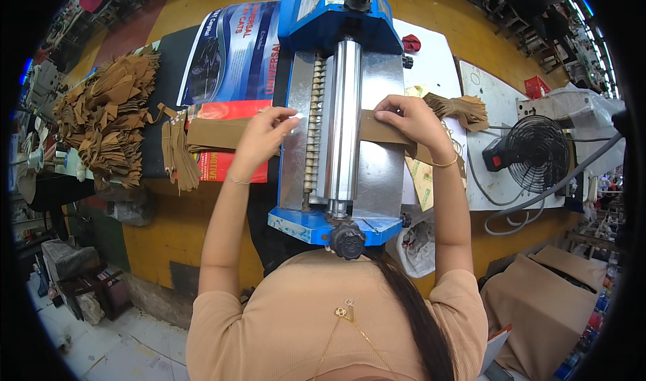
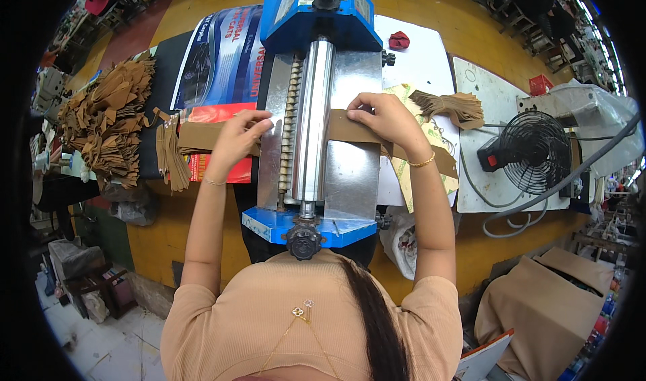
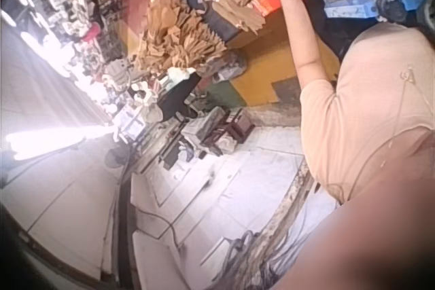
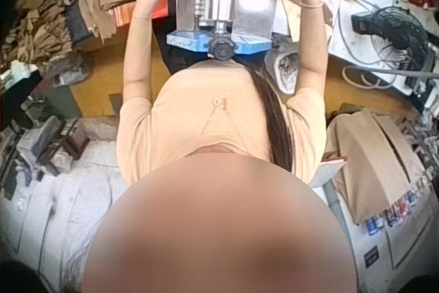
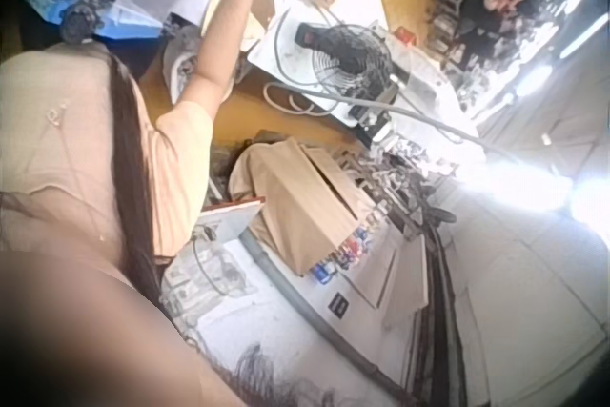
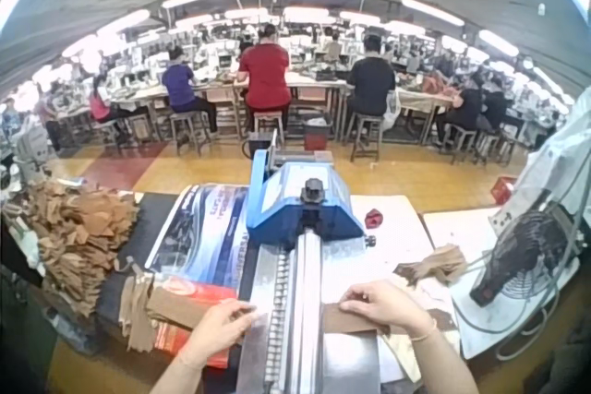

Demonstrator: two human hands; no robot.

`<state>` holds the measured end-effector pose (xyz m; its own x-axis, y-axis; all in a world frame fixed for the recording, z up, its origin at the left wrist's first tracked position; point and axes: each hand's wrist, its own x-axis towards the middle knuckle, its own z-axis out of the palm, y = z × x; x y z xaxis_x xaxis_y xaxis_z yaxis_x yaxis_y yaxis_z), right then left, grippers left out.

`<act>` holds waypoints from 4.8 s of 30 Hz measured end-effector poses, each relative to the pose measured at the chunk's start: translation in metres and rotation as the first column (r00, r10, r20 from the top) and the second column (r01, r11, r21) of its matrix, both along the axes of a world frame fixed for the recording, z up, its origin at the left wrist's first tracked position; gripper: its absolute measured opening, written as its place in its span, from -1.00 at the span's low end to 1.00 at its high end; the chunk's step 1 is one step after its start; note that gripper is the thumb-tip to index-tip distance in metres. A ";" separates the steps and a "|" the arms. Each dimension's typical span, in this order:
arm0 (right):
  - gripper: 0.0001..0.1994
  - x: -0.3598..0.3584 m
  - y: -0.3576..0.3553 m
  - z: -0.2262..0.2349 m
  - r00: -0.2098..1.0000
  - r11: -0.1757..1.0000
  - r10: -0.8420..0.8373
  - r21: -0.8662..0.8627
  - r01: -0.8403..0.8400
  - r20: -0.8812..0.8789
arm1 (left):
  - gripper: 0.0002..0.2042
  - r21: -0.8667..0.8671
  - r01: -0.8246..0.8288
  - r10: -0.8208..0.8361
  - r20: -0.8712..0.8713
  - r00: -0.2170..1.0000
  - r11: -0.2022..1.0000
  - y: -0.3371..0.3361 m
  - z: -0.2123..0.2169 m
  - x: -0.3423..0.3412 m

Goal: The person walks to a blue cutting machine and repeatedly feeds rectangular cardboard pieces through the rollers. They handle the pieces one at a time, aligning them before passing them through the machine and stacking the processed pieces on the table.

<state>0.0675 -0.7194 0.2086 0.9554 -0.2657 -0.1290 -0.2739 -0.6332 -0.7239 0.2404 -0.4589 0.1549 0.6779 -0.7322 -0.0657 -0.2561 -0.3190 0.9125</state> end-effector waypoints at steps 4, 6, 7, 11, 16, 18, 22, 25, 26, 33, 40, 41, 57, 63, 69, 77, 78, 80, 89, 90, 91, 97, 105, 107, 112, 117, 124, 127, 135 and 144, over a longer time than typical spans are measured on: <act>-0.78 -0.001 0.001 0.002 1.000 0.999 -0.028 0.031 0.028 -0.005 | -0.62 0.062 0.015 -0.020 0.092 0.996 0.998 -0.026 0.002 -0.015; -0.78 -0.011 -0.003 -0.001 0.997 0.995 -0.071 0.064 0.071 -0.004 | -0.60 0.123 0.009 -0.017 0.064 0.998 0.992 -0.031 0.004 -0.013; -0.78 -0.017 -0.007 -0.004 0.996 0.993 -0.092 0.071 0.092 0.000 | -0.59 0.155 0.008 -0.015 0.049 0.999 0.988 -0.033 0.004 -0.013; -0.78 -0.045 -0.027 -0.020 0.983 0.976 -0.185 0.120 0.183 0.007 | -0.70 0.029 -0.044 0.050 -0.288 0.956 0.999 -0.032 0.005 -0.010; -0.80 -0.088 -0.054 -0.056 0.930 0.919 -0.367 0.150 0.365 -0.011 | -0.72 -0.072 -0.146 0.091 -0.498 0.862 0.987 -0.016 0.008 -0.002; -0.81 -0.101 -0.059 -0.076 0.920 0.919 -0.392 -0.043 0.392 -0.005 | -0.72 -0.104 -0.192 0.120 -0.481 0.869 0.976 -0.008 0.009 0.002; -0.75 -0.120 -0.058 -0.111 0.928 0.856 -0.371 -0.378 0.352 0.024 | -0.65 -0.127 -0.256 0.172 -0.462 0.870 0.958 0.013 0.011 0.013; -0.69 -0.131 -0.050 -0.126 0.918 0.827 -0.394 -0.417 0.377 0.048 | -0.59 -0.124 -0.276 0.196 -0.440 0.876 0.953 0.026 0.015 0.021; -0.69 -0.131 -0.047 -0.129 0.912 0.815 -0.402 -0.424 0.394 0.076 | -0.63 -0.096 -0.282 0.211 -0.448 0.869 0.955 0.030 0.017 0.025; -0.73 -0.129 -0.034 -0.132 0.902 0.767 -0.420 -0.492 0.412 0.101 | -0.75 -0.206 -0.306 0.198 -0.422 0.885 0.929 0.062 0.035 0.039; -0.70 -0.126 -0.032 -0.131 0.900 0.692 -0.397 -0.586 0.421 0.177 | -0.78 -0.329 -0.414 0.273 -0.399 0.875 0.849 0.082 0.068 0.032; -0.72 -0.126 -0.032 -0.130 0.906 0.702 -0.387 -0.582 0.410 0.171 | -0.78 -0.350 -0.427 0.291 -0.378 0.879 0.834 0.083 0.072 0.031; -0.89 -0.127 -0.038 -0.101 0.879 0.781 -0.377 -0.409 0.472 0.293 | -0.77 -0.158 -0.397 0.412 0.074 0.908 0.904 0.094 0.130 0.029; -0.88 -0.129 -0.034 -0.077 0.848 0.787 -0.399 -0.344 0.512 0.350 | -0.76 -0.372 -0.384 0.378 -0.091 0.921 0.845 0.112 0.098 0.051; -0.87 -0.127 -0.028 -0.055 0.850 0.795 -0.368 -0.348 0.497 0.376 | -0.78 -0.091 -0.553 0.494 -0.349 0.796 0.828 0.153 -0.008 0.110; -0.86 -0.116 -0.023 -0.010 0.864 0.926 -0.355 0.003 0.378 0.357 | -0.61 0.329 -0.662 0.331 0.667 0.668 0.674 0.164 -0.044 0.117; -0.86 -0.113 -0.024 -0.005 0.869 0.927 -0.374 0.119 0.355 0.325 | -0.61 0.263 -0.651 0.320 0.704 0.634 0.712 0.156 -0.038 0.112; -0.83 -0.100 -0.023 0.000 0.925 0.935 -0.331 0.196 0.296 0.186 | -0.60 0.179 -0.605 0.356 0.667 0.654 0.776 0.138 -0.025 0.099; -0.79 -0.019 -0.006 -0.003 1.000 0.998 -0.023 0.060 0.023 -0.002 | -0.62 -0.098 -0.088 0.086 -0.026 0.996 0.991 0.016 -0.005 -0.003; -0.79 -0.014 -0.002 -0.001 1.000 0.999 0.001 0.053 -0.001 -0.009 | -0.64 -0.067 -0.062 0.061 -0.024 0.998 0.996 0.007 -0.004 -0.013; -0.78 -0.009 0.001 0.000 1.000 0.999 0.018 0.038 -0.018 -0.006 | -0.66 -0.031 -0.037 0.036 -0.034 0.999 0.999 -0.001 -0.003 -0.021; -0.72 -0.011 0.000 0.000 1.000 1.000 0.015 0.021 -0.015 0.009 | -0.71 0.064 0.002 -0.003 0.007 1.000 0.998 -0.023 0.005 -0.032; -0.78 -0.064 -0.041 -0.031 0.969 0.952 -0.245 0.179 0.248 -0.037 | -0.71 -0.085 -0.094 0.061 -0.328 0.943 0.992 -0.021 -0.002 -0.024; -0.77 -0.080 -0.053 -0.051 0.951 0.939 -0.308 0.159 0.305 -0.009 | -0.61 -0.113 -0.115 0.070 -0.341 0.937 0.987 -0.019 -0.002 -0.021; -0.76 -0.116 -0.065 -0.100 0.901 0.894 -0.411 -0.255 0.369 -0.136 | -0.51 -0.191 -0.210 0.100 -0.465 0.879 0.959 -0.002 0.011 -0.008; -0.68 -0.129 -0.058 -0.123 0.895 0.846 -0.432 -0.394 0.360 -0.110 | -0.53 -0.176 -0.264 0.132 -0.539 0.832 0.948 0.024 0.026 0.009; -0.75 -0.124 -0.057 -0.111 0.933 0.816 -0.356 -0.505 0.279 -0.060 | -0.78 -0.218 -0.332 0.172 -0.535 0.827 0.918 0.054 0.041 0.021; -0.79 -0.124 -0.061 -0.099 0.908 0.880 -0.415 -0.279 0.384 -0.062 | -0.79 -0.289 -0.354 0.164 -0.521 0.837 0.890 0.066 0.052 0.023; -0.83 -0.128 -0.057 -0.064 0.833 0.864 -0.454 -0.072 0.498 0.317 | -0.85 -0.438 -0.442 0.220 -0.470 0.855 0.783 0.075 0.094 0.017; -0.81 -0.123 -0.039 -0.031 0.835 0.866 -0.427 -0.109 0.488 0.347 | -0.80 -0.392 -0.402 0.314 -0.269 0.910 0.828 0.086 0.141 0.025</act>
<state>-0.0551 -0.7588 0.1779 0.7011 -0.6715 0.2397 -0.3539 -0.6197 -0.7005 0.2656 -0.3727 0.2964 0.9046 -0.4237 0.0467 -0.0142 0.0795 0.9967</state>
